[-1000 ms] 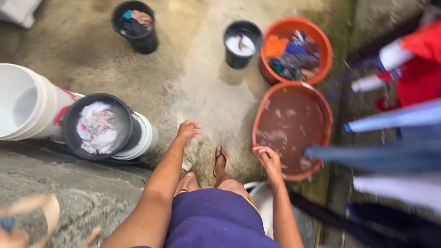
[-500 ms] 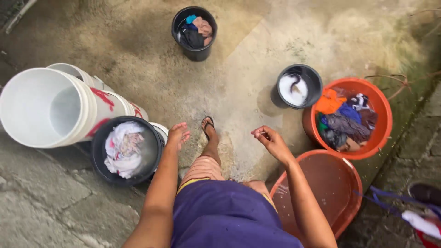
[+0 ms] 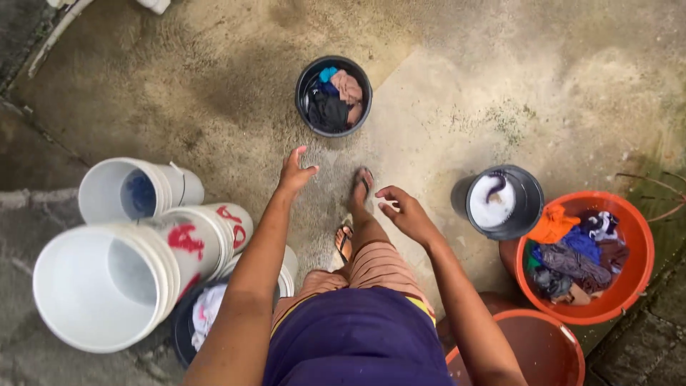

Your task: The person is hand-washing various items of clothing in buckets using water and soap.

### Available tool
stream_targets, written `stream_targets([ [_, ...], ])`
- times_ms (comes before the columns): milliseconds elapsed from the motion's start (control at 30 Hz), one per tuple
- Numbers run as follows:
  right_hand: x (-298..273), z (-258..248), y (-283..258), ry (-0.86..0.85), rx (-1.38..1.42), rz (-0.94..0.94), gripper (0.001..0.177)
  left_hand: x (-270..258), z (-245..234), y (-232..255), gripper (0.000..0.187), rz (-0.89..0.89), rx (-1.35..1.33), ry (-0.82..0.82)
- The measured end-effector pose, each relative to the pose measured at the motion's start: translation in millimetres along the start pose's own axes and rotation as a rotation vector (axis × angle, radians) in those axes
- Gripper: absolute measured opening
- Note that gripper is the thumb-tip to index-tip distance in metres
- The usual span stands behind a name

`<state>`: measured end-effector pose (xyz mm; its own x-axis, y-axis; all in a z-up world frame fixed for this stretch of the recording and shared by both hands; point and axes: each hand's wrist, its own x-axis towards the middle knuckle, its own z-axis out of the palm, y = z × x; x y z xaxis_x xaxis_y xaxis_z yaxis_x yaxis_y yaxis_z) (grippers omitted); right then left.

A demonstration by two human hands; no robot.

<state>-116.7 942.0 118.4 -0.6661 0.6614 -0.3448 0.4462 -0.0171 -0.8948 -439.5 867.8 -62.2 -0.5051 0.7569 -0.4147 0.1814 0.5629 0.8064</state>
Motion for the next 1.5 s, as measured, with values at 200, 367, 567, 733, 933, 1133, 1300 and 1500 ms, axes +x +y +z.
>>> stream_targets([
  [200, 171.3, -1.9, 72.6, -0.027, -0.074, 0.024, 0.047, 154.2, 13.0, 48.9, 0.101, -0.211, 0.051, -0.106],
  [367, 310.1, 13.8, 140.2, 0.008, -0.045, 0.027, 0.066, 277.5, 56.0, -49.9, 0.085, -0.408, 0.038, -0.084],
  [567, 452.0, 71.3, 273.8, 0.109, -0.012, 0.219, 0.085, 404.7, 111.1, -206.8, 0.071, -0.428, 0.267, -0.141],
  [733, 522.0, 132.6, 404.7, 0.078, -0.239, 0.388, 0.111, 459.5, 137.2, -216.1, 0.094, -0.327, 0.559, -0.382],
  [933, 549.0, 194.3, 534.0, 0.076, -0.308, 0.585, 0.124, 506.8, 229.3, -394.8, 0.085, -0.455, 0.682, -0.487],
  [1133, 556.2, 202.0, 596.5, -0.049, -0.259, 0.776, 0.061, 546.8, 259.6, -482.3, 0.056, -0.501, 0.68, -0.569],
  [1300, 529.7, 192.6, 517.5, -0.037, -0.349, 0.944, 0.043, 468.9, 198.7, -315.0, 0.068, -0.546, 0.459, -0.212],
  [1500, 450.2, 140.0, 326.3, 0.531, -0.175, 0.441, 0.081, 376.1, 121.3, -93.0, 0.073, -0.303, 0.34, -0.086],
])
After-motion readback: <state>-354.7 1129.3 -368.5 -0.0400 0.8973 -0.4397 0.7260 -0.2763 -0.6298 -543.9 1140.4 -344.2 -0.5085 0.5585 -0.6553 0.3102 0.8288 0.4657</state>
